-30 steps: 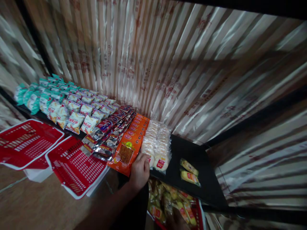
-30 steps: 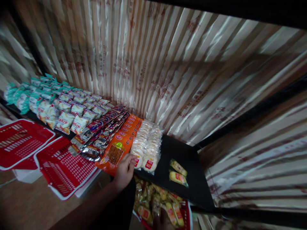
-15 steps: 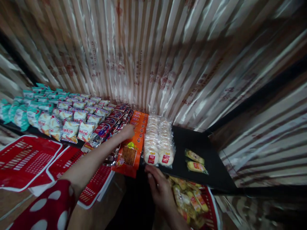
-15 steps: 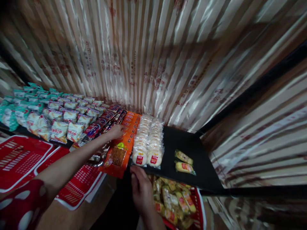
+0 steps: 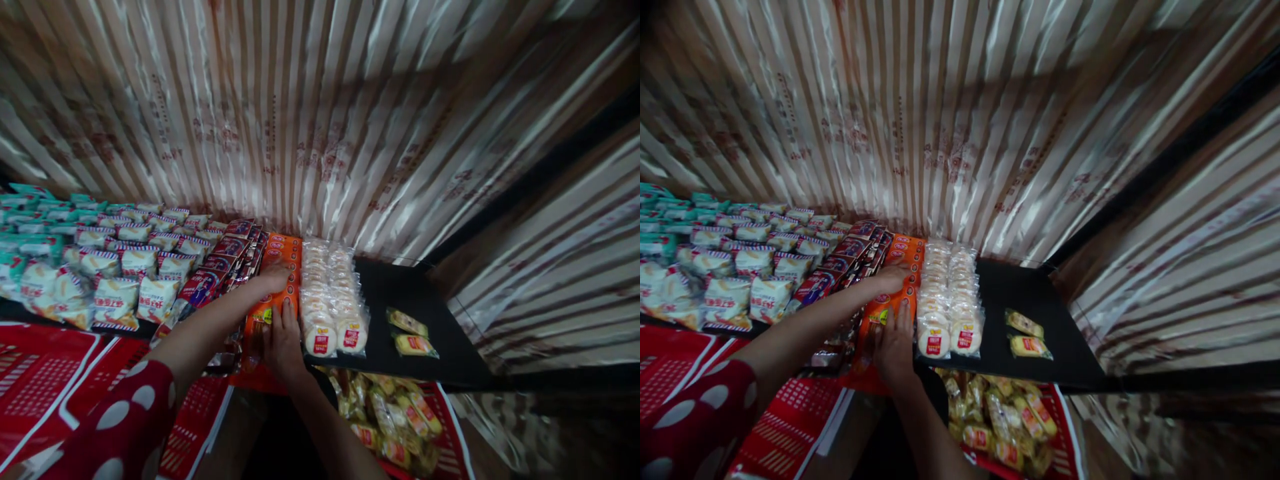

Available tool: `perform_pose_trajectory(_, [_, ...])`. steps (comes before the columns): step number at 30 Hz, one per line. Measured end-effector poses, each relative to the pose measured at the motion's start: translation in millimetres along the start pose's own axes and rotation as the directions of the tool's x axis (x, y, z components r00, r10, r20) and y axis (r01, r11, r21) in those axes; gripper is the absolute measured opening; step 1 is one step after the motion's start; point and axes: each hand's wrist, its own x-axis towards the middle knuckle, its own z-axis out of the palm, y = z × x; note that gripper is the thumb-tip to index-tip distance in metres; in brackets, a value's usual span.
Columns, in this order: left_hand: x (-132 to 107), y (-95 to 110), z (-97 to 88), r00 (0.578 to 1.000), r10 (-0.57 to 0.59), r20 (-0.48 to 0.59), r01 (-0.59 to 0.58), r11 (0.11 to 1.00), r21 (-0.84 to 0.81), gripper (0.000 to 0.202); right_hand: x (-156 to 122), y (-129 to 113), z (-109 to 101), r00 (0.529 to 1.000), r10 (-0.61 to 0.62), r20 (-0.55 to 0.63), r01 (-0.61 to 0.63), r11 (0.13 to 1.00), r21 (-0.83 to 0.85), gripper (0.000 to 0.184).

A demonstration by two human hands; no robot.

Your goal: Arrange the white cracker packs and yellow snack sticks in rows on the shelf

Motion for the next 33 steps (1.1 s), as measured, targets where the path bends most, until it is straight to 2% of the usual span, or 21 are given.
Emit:
perform_pose_trajectory(4, [13.3,2.4,10.7,0.998,0.035,0.044,-0.036,0.999,0.026,0.042,6.4,0.1,7.8,0.999,0.032,0.014,-0.031,0.995,-0.099,0.047])
perform_pose_trajectory(8, [17.0,-2.8,16.5,0.995,0.096,0.01,-0.097,0.995,0.017,0.044,5.5,1.5,11.5,0.998,0.028,0.05,-0.021,0.99,-0.137,0.048])
perform_pose_trajectory(14, [17.4,-13.8,13.2,0.988,0.157,0.008,-0.157,0.986,0.051,0.036,3.4,2.8,11.3,0.999,0.013,0.034,-0.007,0.989,-0.149,0.045])
perform_pose_trajectory(19, [19.7,-11.1,9.6,0.986,0.163,0.029,-0.165,0.981,0.099,0.032,3.8,0.1,11.1,0.999,0.021,0.039,-0.015,0.988,-0.152,0.046])
perform_pose_trajectory(23, [20.9,-9.4,16.5,0.979,0.199,0.03,-0.201,0.974,0.103,0.031,3.7,-2.0,10.2,0.998,0.042,0.036,-0.036,0.988,-0.151,0.046])
perform_pose_trajectory(33, [21.0,-11.9,28.6,0.99,0.126,0.07,-0.129,0.991,0.041,0.04,4.4,-2.5,11.0,0.998,0.048,0.047,-0.04,0.985,-0.169,0.049])
